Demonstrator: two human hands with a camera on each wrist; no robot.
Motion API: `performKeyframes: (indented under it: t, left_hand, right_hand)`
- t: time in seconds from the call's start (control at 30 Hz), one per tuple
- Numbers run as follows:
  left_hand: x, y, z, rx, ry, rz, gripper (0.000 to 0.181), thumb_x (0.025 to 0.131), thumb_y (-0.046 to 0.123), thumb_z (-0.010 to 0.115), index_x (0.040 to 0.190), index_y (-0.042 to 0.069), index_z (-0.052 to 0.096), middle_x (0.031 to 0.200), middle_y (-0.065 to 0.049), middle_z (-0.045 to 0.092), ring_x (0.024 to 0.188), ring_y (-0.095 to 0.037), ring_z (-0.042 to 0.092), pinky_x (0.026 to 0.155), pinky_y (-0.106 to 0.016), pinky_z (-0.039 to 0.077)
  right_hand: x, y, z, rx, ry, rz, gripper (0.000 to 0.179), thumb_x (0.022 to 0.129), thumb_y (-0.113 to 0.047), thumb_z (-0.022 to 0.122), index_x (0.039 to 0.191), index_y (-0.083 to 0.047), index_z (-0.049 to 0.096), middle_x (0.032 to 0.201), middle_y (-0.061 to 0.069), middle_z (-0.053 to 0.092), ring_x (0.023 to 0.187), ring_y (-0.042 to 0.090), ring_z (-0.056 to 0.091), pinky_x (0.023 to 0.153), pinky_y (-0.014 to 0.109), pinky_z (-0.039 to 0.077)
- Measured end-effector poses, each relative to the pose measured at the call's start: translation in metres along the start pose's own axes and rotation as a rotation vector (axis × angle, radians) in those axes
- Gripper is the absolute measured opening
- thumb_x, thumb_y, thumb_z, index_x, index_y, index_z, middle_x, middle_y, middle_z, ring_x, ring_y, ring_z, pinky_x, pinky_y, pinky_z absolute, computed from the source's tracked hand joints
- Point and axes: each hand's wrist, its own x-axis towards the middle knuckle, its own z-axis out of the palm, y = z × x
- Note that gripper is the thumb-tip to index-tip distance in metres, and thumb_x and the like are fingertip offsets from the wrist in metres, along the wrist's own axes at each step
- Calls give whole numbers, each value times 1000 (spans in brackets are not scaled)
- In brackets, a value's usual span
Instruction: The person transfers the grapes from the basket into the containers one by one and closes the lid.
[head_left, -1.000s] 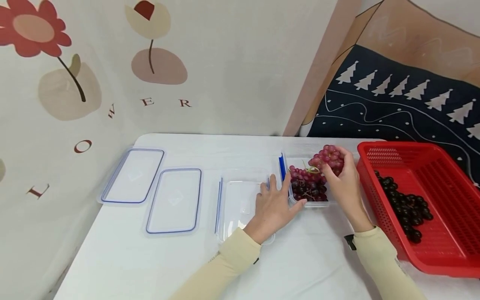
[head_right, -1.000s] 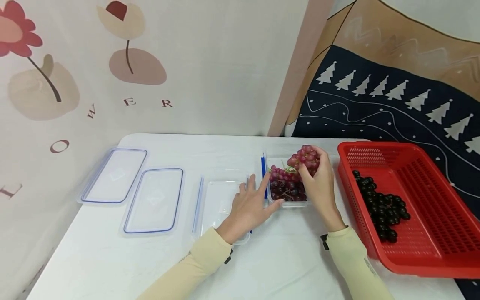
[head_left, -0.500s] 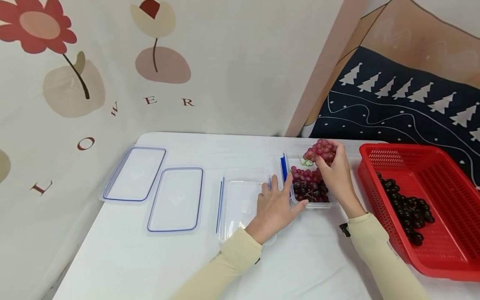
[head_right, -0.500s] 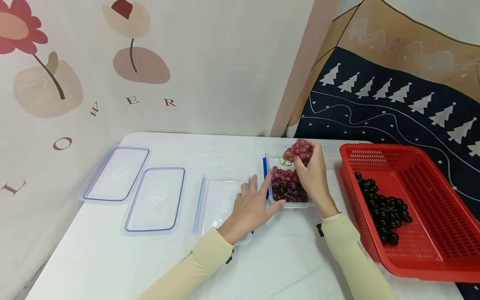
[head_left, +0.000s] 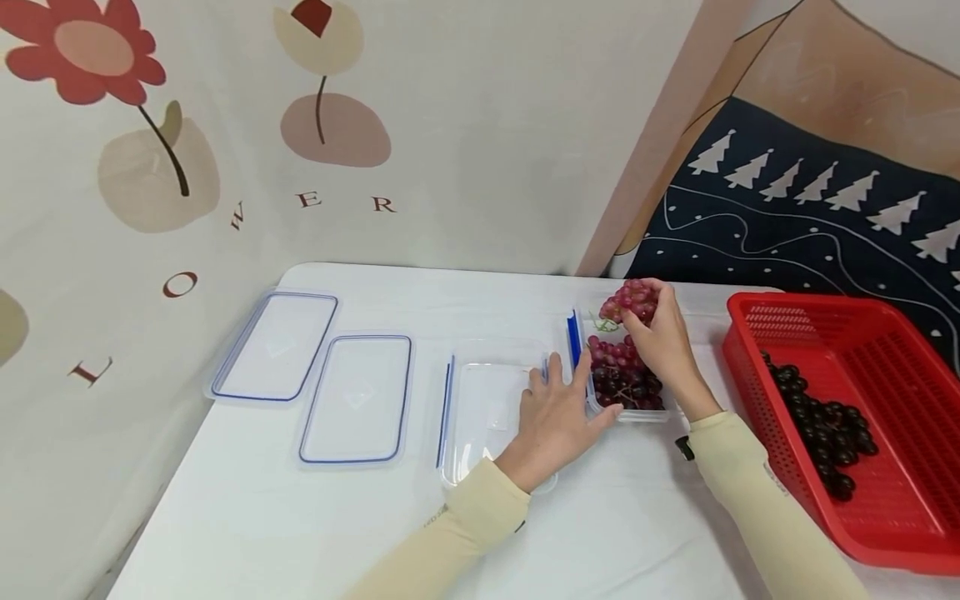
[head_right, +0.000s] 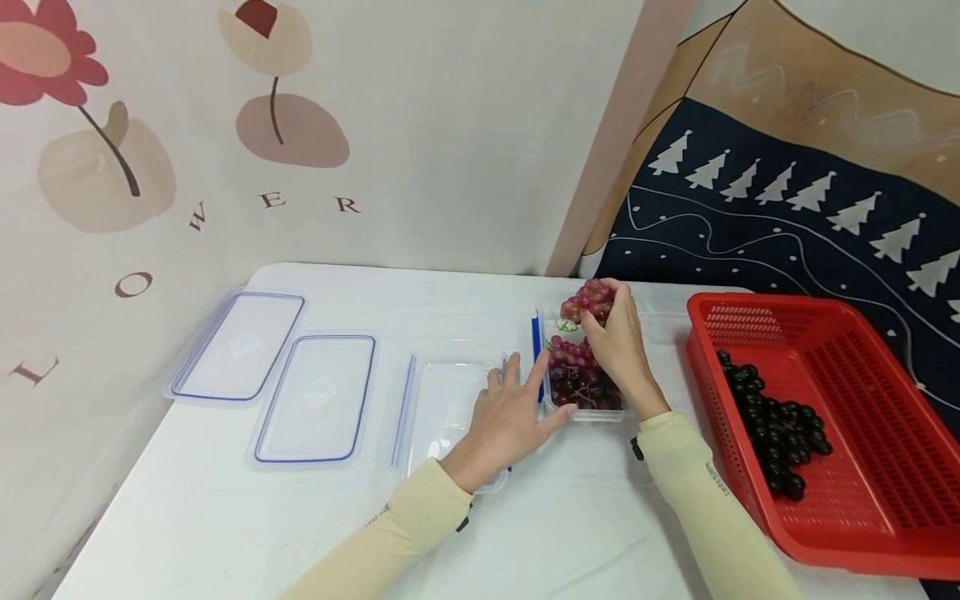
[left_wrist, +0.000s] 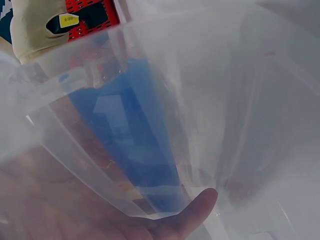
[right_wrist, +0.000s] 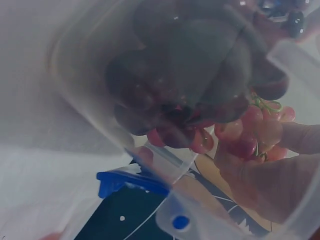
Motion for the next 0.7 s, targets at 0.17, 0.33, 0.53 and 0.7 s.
performKeyframes:
  t: [0.17, 0.33, 0.53, 0.7]
  left_hand:
    - [0, 1, 1, 7, 1, 5, 92, 105, 67, 61, 175, 16, 29, 170, -33, 30, 146, -56, 40, 105, -67, 49]
    - [0, 1, 1, 7, 4, 8, 92, 105, 67, 60, 175, 16, 28, 170, -33, 30, 146, -57, 40, 105, -67, 49]
    - [-2, 1, -1, 0, 14, 15, 92, 105, 66, 60, 174, 15, 30, 169, -34, 31, 145, -56, 41, 103, -67, 50]
    - [-1, 0, 1, 0, 9, 11, 92, 105, 66, 61, 175, 15, 29, 169, -33, 31, 145, -56, 40, 103, -67, 50]
  right_hand:
    - [3, 5, 4, -9, -26, 1, 63, 108, -3, 63, 160, 6, 28, 151, 33, 43, 142, 49, 47, 119, 63, 38]
    - [5, 8, 8, -10, -48, 17, 64, 109, -3, 62, 160, 5, 24, 150, 34, 41, 140, 51, 48, 118, 63, 39]
    - [9, 13, 12, -36, -66, 13, 64, 109, -2, 62, 160, 6, 24, 151, 35, 39, 140, 52, 46, 118, 65, 37]
    - [12, 18, 12, -106, -130, 18, 64, 109, -4, 64, 159, 7, 26, 150, 35, 40, 139, 51, 45, 118, 66, 37]
